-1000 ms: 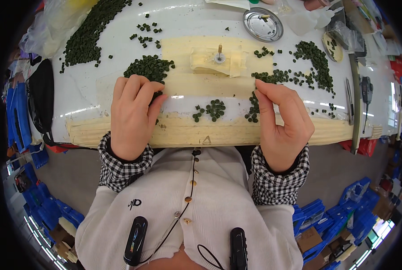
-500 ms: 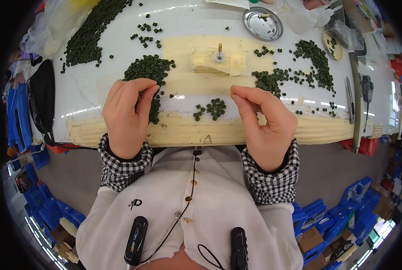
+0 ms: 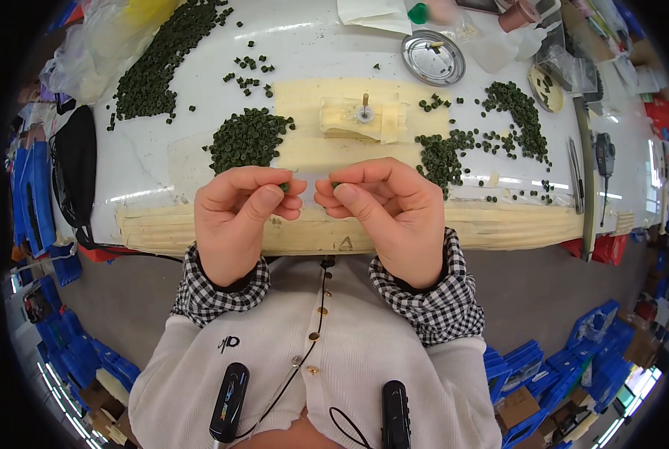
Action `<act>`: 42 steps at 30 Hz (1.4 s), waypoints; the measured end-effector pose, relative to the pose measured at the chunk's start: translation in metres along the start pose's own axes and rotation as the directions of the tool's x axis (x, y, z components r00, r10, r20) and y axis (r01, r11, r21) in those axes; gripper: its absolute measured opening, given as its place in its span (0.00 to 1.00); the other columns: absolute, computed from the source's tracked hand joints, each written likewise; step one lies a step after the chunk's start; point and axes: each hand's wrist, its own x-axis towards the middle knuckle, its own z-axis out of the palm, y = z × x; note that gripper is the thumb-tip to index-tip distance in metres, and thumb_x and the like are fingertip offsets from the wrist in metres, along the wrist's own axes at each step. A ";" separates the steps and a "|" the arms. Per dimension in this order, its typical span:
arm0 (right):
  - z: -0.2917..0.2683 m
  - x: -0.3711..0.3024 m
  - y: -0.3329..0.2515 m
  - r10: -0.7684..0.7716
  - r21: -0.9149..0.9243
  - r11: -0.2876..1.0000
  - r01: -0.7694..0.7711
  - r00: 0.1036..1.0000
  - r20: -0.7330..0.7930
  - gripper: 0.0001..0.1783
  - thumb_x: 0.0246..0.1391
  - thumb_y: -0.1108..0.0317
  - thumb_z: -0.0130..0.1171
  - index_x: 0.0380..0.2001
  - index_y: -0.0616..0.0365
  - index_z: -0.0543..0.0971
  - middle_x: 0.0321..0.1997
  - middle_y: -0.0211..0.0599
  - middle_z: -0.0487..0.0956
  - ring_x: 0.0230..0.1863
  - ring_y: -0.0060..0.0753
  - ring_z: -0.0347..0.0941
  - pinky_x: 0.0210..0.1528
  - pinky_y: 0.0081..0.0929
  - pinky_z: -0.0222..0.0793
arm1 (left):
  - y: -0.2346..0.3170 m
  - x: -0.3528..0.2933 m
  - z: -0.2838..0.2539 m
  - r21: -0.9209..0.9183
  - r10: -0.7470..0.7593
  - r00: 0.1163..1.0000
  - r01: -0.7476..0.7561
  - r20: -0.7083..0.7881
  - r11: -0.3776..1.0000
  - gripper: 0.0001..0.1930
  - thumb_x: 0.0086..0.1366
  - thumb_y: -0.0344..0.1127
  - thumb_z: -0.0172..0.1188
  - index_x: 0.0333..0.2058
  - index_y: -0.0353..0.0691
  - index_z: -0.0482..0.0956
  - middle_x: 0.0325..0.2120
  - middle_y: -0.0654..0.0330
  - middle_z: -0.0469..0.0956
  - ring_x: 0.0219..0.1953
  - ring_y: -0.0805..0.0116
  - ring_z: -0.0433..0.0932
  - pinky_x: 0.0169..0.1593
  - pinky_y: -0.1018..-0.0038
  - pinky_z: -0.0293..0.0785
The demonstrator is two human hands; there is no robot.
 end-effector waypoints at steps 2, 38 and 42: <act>0.001 0.002 0.003 -0.043 0.005 0.999 0.043 0.999 0.023 0.07 0.58 0.79 0.55 0.40 0.70 0.75 0.38 0.44 0.81 0.40 0.29 0.79 0.45 0.24 0.76 | -0.004 0.003 0.002 -0.072 -0.077 0.997 0.078 0.020 0.994 0.10 0.66 0.26 0.55 0.45 0.29 0.77 0.38 0.52 0.81 0.37 0.72 0.80 0.45 0.78 0.78; 0.011 0.009 0.014 -0.518 -0.556 0.698 0.451 0.854 0.043 0.07 0.50 0.82 0.61 0.35 0.66 0.78 0.36 0.40 0.75 0.36 0.28 0.75 0.37 0.21 0.72 | -0.011 0.002 0.009 -0.164 0.029 0.999 -0.034 -0.030 0.986 0.10 0.60 0.19 0.59 0.42 0.28 0.78 0.38 0.52 0.81 0.41 0.71 0.80 0.47 0.77 0.76; 0.016 0.007 0.013 -0.595 -0.651 0.568 0.503 0.798 0.096 0.09 0.47 0.82 0.63 0.34 0.63 0.79 0.35 0.41 0.76 0.34 0.31 0.75 0.35 0.21 0.71 | -0.016 0.000 0.006 -0.070 0.048 0.999 -0.050 -0.023 0.996 0.09 0.60 0.19 0.60 0.40 0.28 0.79 0.37 0.53 0.81 0.40 0.72 0.79 0.46 0.79 0.76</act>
